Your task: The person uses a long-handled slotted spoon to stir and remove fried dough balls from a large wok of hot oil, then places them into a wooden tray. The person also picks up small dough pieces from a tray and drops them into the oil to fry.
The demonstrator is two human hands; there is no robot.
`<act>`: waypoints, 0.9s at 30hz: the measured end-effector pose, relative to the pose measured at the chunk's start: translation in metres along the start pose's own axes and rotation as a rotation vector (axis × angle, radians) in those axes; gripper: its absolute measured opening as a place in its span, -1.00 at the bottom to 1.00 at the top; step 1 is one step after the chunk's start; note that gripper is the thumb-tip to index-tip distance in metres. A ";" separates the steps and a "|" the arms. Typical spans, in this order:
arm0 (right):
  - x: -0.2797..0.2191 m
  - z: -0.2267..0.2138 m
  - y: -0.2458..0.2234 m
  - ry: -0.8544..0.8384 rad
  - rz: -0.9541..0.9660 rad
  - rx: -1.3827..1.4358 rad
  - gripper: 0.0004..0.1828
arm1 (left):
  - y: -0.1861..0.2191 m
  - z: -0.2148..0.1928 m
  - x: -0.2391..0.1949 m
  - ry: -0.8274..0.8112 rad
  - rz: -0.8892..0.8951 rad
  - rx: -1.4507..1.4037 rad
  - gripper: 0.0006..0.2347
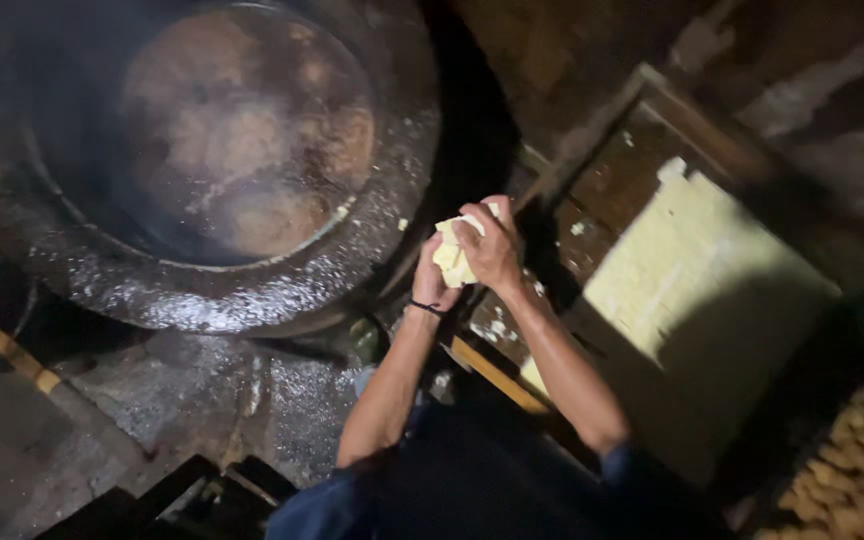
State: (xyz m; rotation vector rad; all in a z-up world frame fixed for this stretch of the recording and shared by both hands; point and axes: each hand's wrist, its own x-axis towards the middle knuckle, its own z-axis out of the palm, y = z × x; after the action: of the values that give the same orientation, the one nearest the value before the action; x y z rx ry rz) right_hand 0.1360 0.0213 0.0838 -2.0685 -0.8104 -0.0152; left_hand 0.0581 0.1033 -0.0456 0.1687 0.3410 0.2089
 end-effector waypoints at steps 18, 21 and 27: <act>0.050 0.501 0.069 -0.173 0.441 -0.002 -0.61 | 0.319 -0.251 0.125 0.543 0.009 0.516 -0.53; 0.050 0.514 0.087 -0.476 0.435 -0.331 -0.63 | 0.321 -0.268 0.143 0.957 0.002 1.136 -0.38; 0.044 0.472 0.087 -0.306 0.163 0.396 -0.66 | 0.302 -0.242 0.151 0.856 -0.129 2.014 -0.50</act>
State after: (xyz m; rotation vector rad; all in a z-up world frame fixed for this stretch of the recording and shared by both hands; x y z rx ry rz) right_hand 0.0861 0.3629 -0.2532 -1.7710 -0.7516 0.5221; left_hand 0.0603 0.4606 -0.2580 2.0748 1.3260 -0.2963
